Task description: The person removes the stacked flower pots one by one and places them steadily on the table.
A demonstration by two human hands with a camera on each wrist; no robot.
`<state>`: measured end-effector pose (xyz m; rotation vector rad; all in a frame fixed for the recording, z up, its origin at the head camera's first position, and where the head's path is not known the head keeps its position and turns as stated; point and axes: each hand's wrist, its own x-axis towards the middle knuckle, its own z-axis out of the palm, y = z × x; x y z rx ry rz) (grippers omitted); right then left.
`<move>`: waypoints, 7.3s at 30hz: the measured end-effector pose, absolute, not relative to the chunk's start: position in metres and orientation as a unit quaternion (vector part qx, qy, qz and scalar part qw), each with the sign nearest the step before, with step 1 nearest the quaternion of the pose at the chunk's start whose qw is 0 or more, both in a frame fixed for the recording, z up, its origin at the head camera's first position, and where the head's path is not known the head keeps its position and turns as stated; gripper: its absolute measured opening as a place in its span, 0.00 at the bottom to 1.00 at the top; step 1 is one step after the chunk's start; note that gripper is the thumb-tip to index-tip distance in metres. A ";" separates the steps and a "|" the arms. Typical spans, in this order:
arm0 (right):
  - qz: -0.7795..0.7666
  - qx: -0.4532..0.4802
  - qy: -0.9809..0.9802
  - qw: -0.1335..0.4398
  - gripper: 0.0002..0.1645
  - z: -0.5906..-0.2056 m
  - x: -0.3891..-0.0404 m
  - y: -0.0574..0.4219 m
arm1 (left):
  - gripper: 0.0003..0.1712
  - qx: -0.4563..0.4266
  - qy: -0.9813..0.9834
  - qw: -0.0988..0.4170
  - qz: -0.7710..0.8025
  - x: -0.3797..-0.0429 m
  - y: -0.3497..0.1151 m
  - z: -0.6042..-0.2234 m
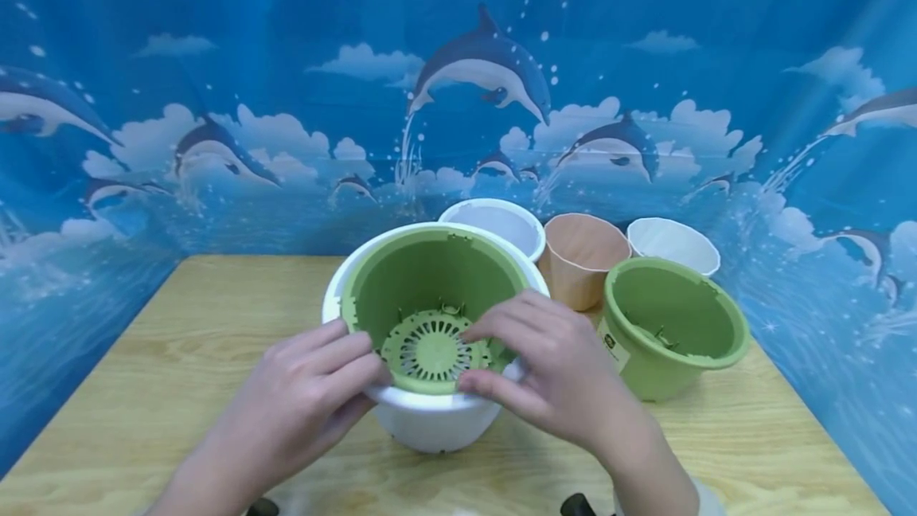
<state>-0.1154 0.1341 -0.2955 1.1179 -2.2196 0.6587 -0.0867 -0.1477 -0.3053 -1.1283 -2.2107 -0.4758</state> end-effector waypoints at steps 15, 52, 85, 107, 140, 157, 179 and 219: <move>0.161 0.449 -0.847 0.237 0.20 -0.311 -0.118 0.130 | 0.12 -0.425 -0.836 0.294 -0.183 -0.087 -0.147 -0.305; 0.215 0.448 -0.834 0.238 0.23 -0.311 -0.120 0.130 | 0.13 -0.433 -0.829 0.307 -0.177 -0.087 -0.147 -0.304; 0.284 0.447 -0.811 0.249 0.10 -0.311 -0.117 0.128 | 0.12 -0.445 -0.808 0.350 -0.162 -0.089 -0.146 -0.302; 0.318 0.455 -0.762 0.334 0.15 -0.318 -0.118 0.116 | 0.22 -0.434 -0.811 0.365 -0.141 -0.078 -0.148 -0.297; 0.317 0.517 -0.684 0.406 0.17 -0.305 -0.121 0.124 | 0.12 -0.414 -0.843 0.308 -0.154 -0.078 -0.152 -0.298; 0.367 0.513 -0.611 0.479 0.09 -0.292 -0.120 0.129 | 0.10 -0.437 -0.819 0.338 -0.156 -0.083 -0.154 -0.303; 0.439 0.434 -0.522 0.589 0.12 -0.280 -0.117 0.135 | 0.17 -0.419 -0.847 0.286 -0.158 -0.082 -0.155 -0.303; 0.535 0.333 -0.412 0.658 0.21 -0.275 -0.117 0.133 | 0.15 -0.440 -0.840 0.271 -0.164 -0.077 -0.151 -0.304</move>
